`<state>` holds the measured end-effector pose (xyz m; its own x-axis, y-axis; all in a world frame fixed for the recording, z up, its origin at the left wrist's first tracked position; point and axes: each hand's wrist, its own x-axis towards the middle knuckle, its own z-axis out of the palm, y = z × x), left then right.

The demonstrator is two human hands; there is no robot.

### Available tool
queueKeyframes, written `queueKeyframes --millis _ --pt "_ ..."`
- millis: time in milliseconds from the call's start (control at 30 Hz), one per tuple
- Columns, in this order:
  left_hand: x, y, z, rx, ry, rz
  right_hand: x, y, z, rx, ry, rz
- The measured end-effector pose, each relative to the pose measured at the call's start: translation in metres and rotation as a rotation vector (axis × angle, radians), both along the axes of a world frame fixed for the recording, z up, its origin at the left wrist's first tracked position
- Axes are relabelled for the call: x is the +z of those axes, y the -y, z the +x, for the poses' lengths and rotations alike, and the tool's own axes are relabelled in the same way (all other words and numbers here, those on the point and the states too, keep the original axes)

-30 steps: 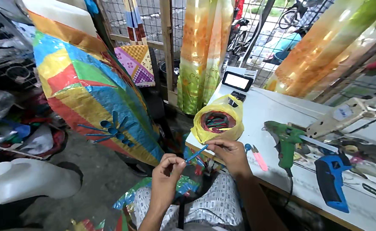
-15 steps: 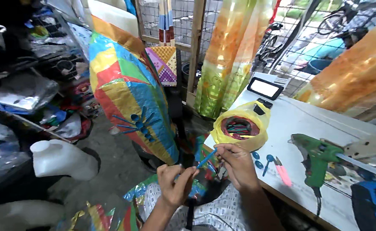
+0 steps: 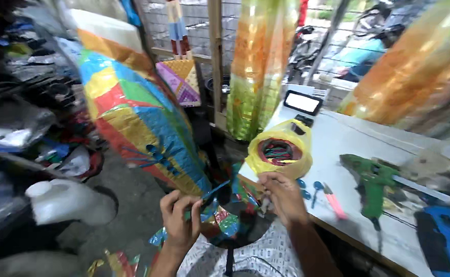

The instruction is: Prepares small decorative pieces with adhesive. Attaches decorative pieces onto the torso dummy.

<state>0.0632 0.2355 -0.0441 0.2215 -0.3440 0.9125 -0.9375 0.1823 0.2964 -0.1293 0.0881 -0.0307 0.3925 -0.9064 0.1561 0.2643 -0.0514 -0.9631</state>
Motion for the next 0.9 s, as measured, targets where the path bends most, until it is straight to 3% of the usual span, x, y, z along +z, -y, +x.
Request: queueKeyframes --millis 167,367,533,667,900 --pt "0.013 -0.054 0.059 0.069 -0.307 0.078 -0.033 0.011 -0.002 -0.001 -0.061 0.017" --pt "0.071 -0.098 0.119 0.195 -0.156 0.270 -0.060 0.006 0.019 0.043 -0.147 0.055" --pt "0.125 -0.074 0.172 0.145 0.027 0.443 -0.058 -0.003 0.046 0.120 -0.220 0.042" --pt "0.160 -0.043 0.181 0.122 0.112 0.591 -0.054 -0.007 0.055 0.129 -0.276 0.034" --pt "0.177 -0.014 0.182 0.170 0.152 0.784 -0.059 -0.006 0.055 0.135 -0.295 0.057"
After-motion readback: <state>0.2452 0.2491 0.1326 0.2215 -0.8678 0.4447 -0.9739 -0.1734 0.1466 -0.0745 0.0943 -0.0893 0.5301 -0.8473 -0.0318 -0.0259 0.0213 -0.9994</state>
